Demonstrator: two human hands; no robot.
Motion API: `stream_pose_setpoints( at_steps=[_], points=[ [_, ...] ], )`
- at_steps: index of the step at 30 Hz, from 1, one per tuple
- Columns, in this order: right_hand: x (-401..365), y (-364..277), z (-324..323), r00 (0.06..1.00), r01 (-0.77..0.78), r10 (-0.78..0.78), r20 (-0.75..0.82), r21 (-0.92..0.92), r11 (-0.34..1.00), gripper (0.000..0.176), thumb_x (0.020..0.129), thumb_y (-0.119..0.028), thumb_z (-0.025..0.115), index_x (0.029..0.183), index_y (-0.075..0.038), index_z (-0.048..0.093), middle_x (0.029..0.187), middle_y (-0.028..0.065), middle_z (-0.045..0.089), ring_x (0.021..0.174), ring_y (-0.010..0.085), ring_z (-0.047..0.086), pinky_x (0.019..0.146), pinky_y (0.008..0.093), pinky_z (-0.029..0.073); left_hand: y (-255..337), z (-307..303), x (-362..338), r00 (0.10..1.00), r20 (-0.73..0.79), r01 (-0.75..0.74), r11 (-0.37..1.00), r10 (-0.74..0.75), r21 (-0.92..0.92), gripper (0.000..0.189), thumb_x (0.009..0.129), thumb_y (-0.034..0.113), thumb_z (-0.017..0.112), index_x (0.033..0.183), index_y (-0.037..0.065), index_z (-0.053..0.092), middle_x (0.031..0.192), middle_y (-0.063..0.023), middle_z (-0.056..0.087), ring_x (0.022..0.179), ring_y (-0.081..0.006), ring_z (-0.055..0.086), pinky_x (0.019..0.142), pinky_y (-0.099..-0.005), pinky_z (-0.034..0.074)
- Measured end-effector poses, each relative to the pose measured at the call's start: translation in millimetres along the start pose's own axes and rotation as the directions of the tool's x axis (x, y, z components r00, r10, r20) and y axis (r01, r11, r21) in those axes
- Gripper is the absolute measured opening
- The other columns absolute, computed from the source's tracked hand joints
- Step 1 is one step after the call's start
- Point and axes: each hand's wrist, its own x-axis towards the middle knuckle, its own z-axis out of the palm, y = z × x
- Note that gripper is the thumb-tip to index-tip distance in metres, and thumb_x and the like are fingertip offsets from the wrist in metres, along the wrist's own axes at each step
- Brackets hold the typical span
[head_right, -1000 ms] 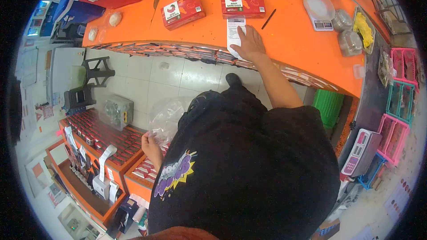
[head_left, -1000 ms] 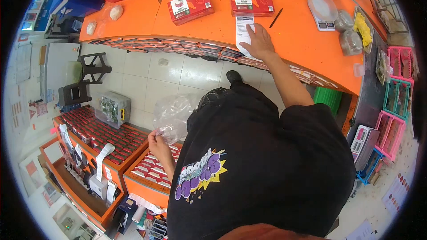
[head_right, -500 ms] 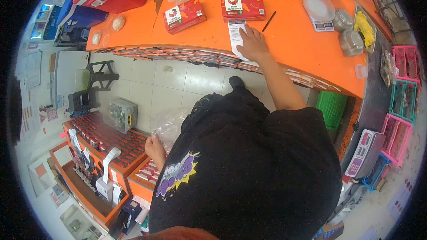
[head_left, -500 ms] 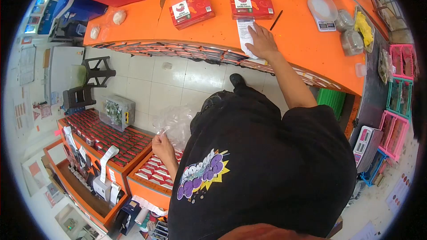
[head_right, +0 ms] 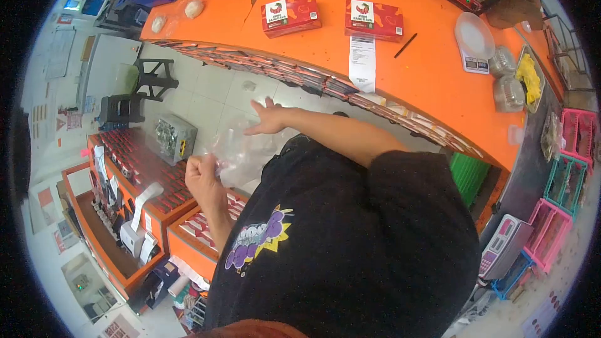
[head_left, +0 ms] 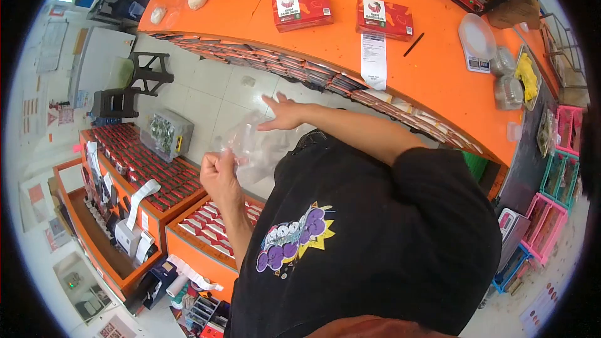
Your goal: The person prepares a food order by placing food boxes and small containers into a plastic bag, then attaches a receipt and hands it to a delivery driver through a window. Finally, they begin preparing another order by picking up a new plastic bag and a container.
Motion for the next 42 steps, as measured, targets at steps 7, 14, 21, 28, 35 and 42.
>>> stream_pose_setpoints(
  at_steps=[7,14,21,28,35,42],
  points=[
    [24.3,-6.2,46.0,0.999,-0.032,0.016,-0.045,-0.381,0.924,0.063,0.087,-0.046,0.072,0.126,0.002,0.061,0.131,0.0280,0.061,0.117,0.0404,0.063,0.097,0.0509,0.052,37.6,-18.0,-45.4,0.932,-0.357,0.002,0.984,-0.066,-0.177,0.007,0.104,0.009,0.048,0.101,0.005,0.053,0.098,-0.0078,0.062,0.075,-0.0135,0.063,0.061,-0.0234,0.047],
    [76.0,69.2,57.4,0.804,-0.536,0.357,0.475,0.321,0.781,0.082,0.087,-0.057,0.067,0.138,0.005,0.052,0.135,0.0358,0.054,0.109,0.0492,0.065,0.085,0.0563,0.056,-48.1,-85.8,-81.2,0.790,-0.604,0.221,0.969,-0.110,0.112,0.007,0.096,0.002,0.046,0.093,0.007,0.050,0.089,-0.0021,0.053,0.067,-0.0108,0.050,0.058,-0.0202,0.035],
    [62.9,-14.7,135.9,0.717,-0.294,-0.025,0.696,0.335,0.895,0.105,0.079,-0.072,0.068,0.145,0.007,0.043,0.135,0.0327,0.054,0.105,0.0505,0.066,0.082,0.0577,0.055,-35.2,-12.3,-66.5,0.985,-0.171,-0.047,0.992,0.026,-0.118,0.032,0.088,-0.005,0.062,0.076,0.012,0.038,0.071,0.0039,0.039,0.060,-0.0053,0.037,0.059,-0.0224,0.040],
    [19.7,-48.4,80.3,0.825,-0.317,0.195,0.530,0.149,0.937,0.063,0.087,-0.041,0.075,0.132,0.001,0.063,0.132,0.0213,0.062,0.117,0.0344,0.061,0.089,0.0526,0.053,1.2,-28.4,-80.0,0.961,-0.265,-0.023,0.940,-0.072,-0.340,0.023,0.088,-0.007,0.066,0.091,0.006,0.048,0.086,-0.0060,0.060,0.078,-0.0134,0.062,0.077,-0.0325,0.055],
    [60.4,-27.2,85.9,0.956,0.081,-0.098,0.276,0.072,0.994,0.029,0.087,-0.020,0.064,0.102,0.003,0.072,0.094,0.0124,0.071,0.083,0.0207,0.066,0.073,0.0378,0.053,14.3,-85.0,-75.9,0.920,-0.376,0.196,0.960,-0.109,0.201,0.025,0.102,0.008,0.049,0.123,0.000,0.061,0.110,-0.0110,0.065,0.079,-0.0161,0.068,0.072,-0.0318,0.053],
    [33.7,-22.6,2.3,0.954,0.194,-0.098,-0.285,0.330,0.924,0.037,0.086,-0.001,0.052,0.121,0.003,0.064,0.098,0.0150,0.070,0.092,0.0244,0.067,0.082,0.0385,0.052,-88.6,-129.7,-114.5,0.811,-0.575,0.363,0.676,0.111,0.641,0.014,0.099,0.012,0.052,0.101,0.001,0.061,0.098,-0.0080,0.062,0.090,-0.0186,0.060,0.081,-0.0308,0.046]
  ],
)
